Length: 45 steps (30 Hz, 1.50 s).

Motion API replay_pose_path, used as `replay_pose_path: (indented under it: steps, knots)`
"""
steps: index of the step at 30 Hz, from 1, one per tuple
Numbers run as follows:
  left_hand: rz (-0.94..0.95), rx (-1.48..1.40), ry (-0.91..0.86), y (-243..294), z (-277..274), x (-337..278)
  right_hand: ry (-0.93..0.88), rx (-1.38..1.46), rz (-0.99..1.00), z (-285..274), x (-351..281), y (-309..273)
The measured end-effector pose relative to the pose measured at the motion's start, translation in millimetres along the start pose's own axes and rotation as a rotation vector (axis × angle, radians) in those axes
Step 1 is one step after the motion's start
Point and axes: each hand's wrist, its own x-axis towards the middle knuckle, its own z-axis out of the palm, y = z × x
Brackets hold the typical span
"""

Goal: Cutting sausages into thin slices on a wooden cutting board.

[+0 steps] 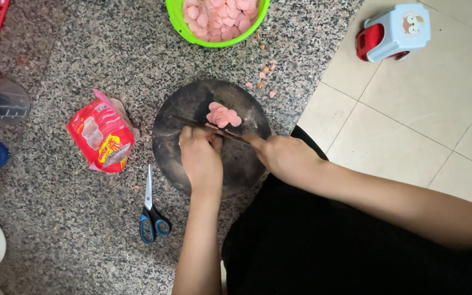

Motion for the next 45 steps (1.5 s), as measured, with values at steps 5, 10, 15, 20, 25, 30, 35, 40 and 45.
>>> replay_pose_path:
  steps: [5,10,15,20,25,30,35,40,45]
  knots:
    - [0.004,0.024,-0.003,-2,3,1,0.001,0.030,-0.001,10,28,-5]
    - [0.009,-0.006,0.019,-4,6,-1,-0.001,0.004,0.016,19,47,-12]
    - [0.012,-0.049,0.034,-1,0,-1,-0.001,0.015,0.014,19,45,-14]
    - [-0.015,-0.116,0.057,-5,5,-2,-0.027,0.078,0.050,27,32,2]
    - [-0.008,-0.182,0.124,-2,-2,-6,0.011,0.034,0.044,21,12,5]
    - [0.044,-0.426,0.401,9,-21,-22,0.103,-0.022,0.073,35,3,13]
    - [0.127,-0.256,0.397,12,-27,-36,0.158,-0.086,0.044,41,6,21]
    - [0.069,-0.030,0.240,-2,-10,-29,0.224,-0.079,-0.032,34,2,10]
    - [0.081,-0.136,0.264,-15,10,-14,0.250,-0.090,-0.087,26,-6,10]
